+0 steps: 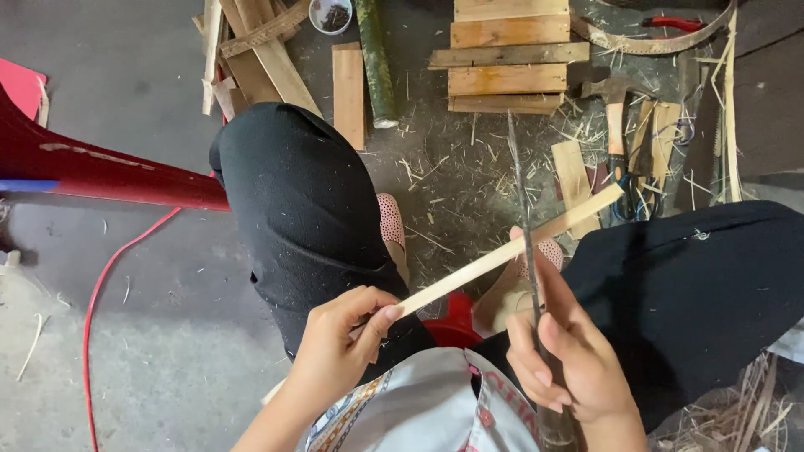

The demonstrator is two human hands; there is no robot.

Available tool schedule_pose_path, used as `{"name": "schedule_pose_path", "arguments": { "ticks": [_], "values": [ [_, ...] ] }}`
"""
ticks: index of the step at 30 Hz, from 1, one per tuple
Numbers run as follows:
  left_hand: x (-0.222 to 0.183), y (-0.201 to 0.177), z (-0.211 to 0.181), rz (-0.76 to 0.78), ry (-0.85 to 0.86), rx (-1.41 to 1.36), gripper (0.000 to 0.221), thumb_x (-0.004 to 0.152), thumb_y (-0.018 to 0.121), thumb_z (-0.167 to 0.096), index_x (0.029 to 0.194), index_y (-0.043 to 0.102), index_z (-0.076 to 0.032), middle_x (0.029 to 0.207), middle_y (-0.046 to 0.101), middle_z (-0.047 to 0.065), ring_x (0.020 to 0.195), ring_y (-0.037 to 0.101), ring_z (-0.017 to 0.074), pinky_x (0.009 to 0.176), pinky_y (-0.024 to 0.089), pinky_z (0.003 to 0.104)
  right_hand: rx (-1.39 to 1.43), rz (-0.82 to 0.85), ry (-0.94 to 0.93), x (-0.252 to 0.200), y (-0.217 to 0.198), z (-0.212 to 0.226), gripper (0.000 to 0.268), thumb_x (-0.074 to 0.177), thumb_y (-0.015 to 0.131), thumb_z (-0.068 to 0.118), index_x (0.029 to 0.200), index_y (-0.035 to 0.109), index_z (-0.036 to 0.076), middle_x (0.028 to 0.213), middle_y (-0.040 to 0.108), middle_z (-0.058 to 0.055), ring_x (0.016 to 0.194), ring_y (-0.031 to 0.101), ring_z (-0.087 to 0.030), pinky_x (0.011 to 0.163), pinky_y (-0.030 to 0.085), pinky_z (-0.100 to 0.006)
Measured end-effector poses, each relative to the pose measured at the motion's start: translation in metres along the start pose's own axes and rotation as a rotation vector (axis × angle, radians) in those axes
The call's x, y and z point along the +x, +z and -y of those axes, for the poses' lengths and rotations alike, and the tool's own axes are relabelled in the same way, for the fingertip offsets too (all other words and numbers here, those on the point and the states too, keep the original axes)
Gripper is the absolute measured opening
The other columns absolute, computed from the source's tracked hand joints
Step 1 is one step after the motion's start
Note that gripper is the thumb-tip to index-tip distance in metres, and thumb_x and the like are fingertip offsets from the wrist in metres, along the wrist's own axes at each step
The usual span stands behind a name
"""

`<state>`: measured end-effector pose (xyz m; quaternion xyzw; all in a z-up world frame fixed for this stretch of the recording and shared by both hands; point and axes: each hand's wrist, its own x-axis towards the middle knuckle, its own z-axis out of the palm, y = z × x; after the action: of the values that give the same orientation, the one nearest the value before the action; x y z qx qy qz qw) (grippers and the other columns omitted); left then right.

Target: Shaving a thin wooden strip with a curved blade and testing its flexibility by bending it into a hoop.

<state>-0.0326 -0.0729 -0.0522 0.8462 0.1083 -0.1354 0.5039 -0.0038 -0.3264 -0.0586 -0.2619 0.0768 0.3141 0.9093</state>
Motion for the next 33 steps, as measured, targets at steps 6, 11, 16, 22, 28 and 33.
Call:
{"name": "schedule_pose_path", "arguments": {
  "ticks": [6,11,16,22,28,33],
  "values": [
    [0.011,-0.003,0.0,0.16,-0.148,-0.1,0.021,0.094,0.065,-0.018,0.107,0.078,-0.009,0.08,0.08,0.003,0.062,0.075,0.0095,0.056,0.057,0.023,0.061,0.019,0.019,-0.002,-0.013,-0.007,0.073,0.1,0.059,0.016,0.163,0.023,0.024,0.059,0.046,-0.009,0.035,0.03,-0.009,0.027,0.023,-0.023],
    [0.017,0.001,-0.012,0.256,-0.07,-0.217,0.023,0.091,0.066,-0.012,0.108,0.078,-0.002,0.081,0.08,0.004,0.071,0.075,0.009,0.063,0.06,0.022,0.113,0.003,0.033,-0.006,-0.024,-0.01,0.067,0.1,0.061,0.014,0.16,0.032,0.027,0.061,0.046,-0.01,0.037,0.028,-0.009,0.027,0.022,-0.023],
    [0.018,0.007,-0.009,0.299,-0.164,-0.301,0.017,0.095,0.067,-0.01,0.093,0.08,0.001,0.065,0.074,0.005,0.049,0.061,0.0086,0.046,0.05,0.021,0.073,-0.004,0.012,-0.005,-0.017,-0.009,0.068,0.1,0.059,0.013,0.161,0.03,0.026,0.06,0.046,-0.009,0.036,0.027,-0.008,0.027,0.022,-0.021],
    [0.02,0.008,-0.01,0.289,-0.198,-0.294,0.02,0.096,0.066,-0.011,0.092,0.083,-0.001,0.059,0.071,0.004,0.04,0.048,0.0069,0.038,0.038,0.022,0.05,-0.026,-0.002,-0.006,-0.019,-0.01,0.067,0.1,0.058,0.012,0.16,0.03,0.024,0.061,0.046,-0.01,0.036,0.027,-0.008,0.027,0.023,-0.021],
    [0.014,-0.008,-0.003,0.293,-0.13,-0.168,0.023,0.085,0.076,-0.014,0.105,0.075,-0.002,0.077,0.077,0.004,0.063,0.071,0.0102,0.058,0.056,0.024,0.06,0.02,-0.049,-0.003,-0.025,-0.005,0.061,0.103,0.057,0.011,0.159,0.035,0.023,0.061,0.048,-0.009,0.035,0.029,-0.009,0.025,0.022,-0.022],
    [0.007,-0.003,0.008,0.269,-0.182,-0.182,0.014,0.093,0.068,-0.009,0.086,0.078,-0.003,0.066,0.076,0.003,0.051,0.067,0.0085,0.047,0.049,0.021,-0.038,-0.069,-0.084,0.0,-0.014,-0.001,0.068,0.1,0.06,0.018,0.161,0.03,0.023,0.056,0.048,-0.006,0.034,0.027,-0.005,0.024,0.018,-0.02]
  ]
}}
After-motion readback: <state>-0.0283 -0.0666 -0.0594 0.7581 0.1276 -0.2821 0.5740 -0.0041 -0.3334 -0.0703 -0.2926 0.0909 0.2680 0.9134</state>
